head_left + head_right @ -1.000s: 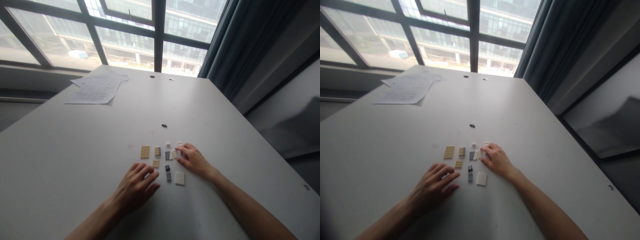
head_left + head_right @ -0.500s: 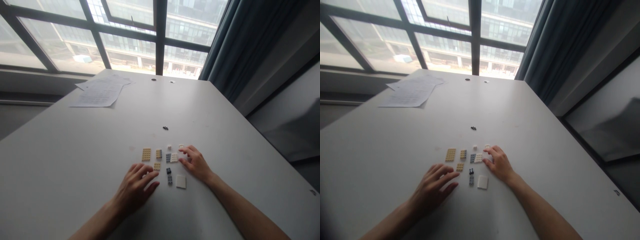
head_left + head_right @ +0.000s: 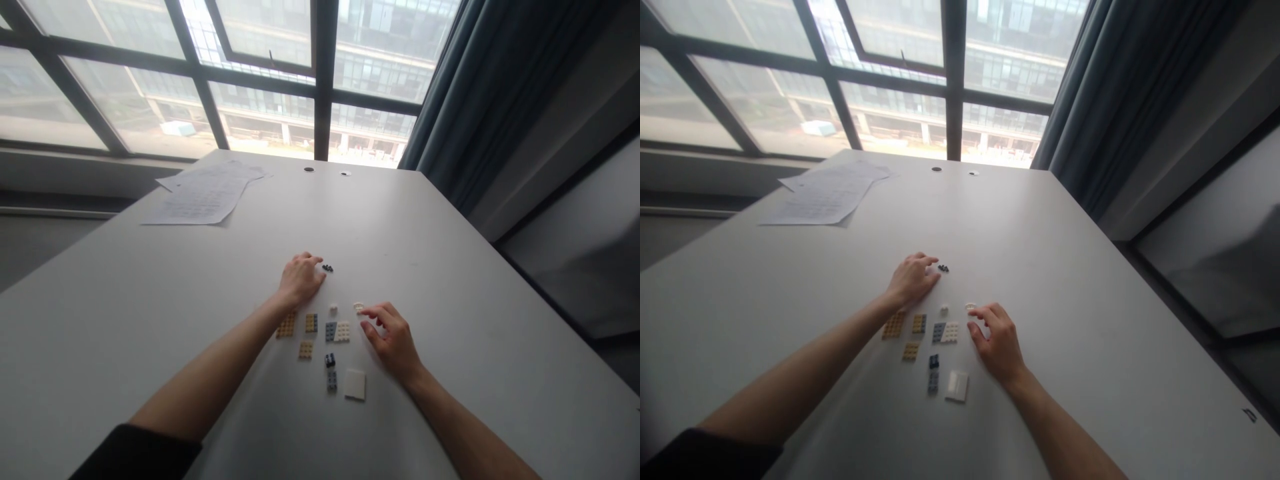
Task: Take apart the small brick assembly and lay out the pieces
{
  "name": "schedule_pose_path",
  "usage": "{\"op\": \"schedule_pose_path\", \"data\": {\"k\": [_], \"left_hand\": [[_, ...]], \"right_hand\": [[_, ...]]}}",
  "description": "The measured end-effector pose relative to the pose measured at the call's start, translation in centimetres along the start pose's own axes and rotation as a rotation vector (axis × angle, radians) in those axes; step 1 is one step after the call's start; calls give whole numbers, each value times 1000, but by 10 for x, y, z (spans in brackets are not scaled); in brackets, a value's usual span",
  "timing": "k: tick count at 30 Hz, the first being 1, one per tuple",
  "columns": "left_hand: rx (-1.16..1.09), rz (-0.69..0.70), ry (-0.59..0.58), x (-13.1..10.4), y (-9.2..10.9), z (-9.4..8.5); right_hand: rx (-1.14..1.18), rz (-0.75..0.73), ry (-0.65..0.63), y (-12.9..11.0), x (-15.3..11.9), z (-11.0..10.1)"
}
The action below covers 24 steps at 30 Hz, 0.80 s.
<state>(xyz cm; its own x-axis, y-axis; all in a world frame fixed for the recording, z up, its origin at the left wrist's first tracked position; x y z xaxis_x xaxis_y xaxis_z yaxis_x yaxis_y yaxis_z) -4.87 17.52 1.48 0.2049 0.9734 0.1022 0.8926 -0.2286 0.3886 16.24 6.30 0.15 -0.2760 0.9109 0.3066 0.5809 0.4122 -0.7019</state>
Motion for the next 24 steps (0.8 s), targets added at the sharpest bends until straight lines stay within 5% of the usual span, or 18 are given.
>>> {"op": "schedule_pose_path", "data": {"k": [6,11,17,24], "left_hand": [[-11,3,-4,13,-4,10],[-76,34,-2,-1,-4,1],[-257,166,96,-86,1,-30],[-262,307,98,-184,16,-20]], "right_hand": [[-3,-11,-11,1,1,4],[-2,-8,-11,3,-1,3],[-98,-11,-51,1,11,1],[-503,-61,-269,-13,98,26]]}}
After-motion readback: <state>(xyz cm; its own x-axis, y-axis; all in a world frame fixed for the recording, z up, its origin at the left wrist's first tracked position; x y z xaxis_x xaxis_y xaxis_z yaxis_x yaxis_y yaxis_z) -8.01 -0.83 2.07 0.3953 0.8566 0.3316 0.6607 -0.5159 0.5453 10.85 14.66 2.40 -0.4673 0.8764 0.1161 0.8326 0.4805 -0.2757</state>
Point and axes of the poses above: each hand's wrist, its own x-axis towards the middle knuckle, its own z-axis out of the palm, y = z × x, the point moved 3 cm from there along x, towards the middle knuckle, and after that the axes turned 7 degrees about -y, right-handed, at the moved point
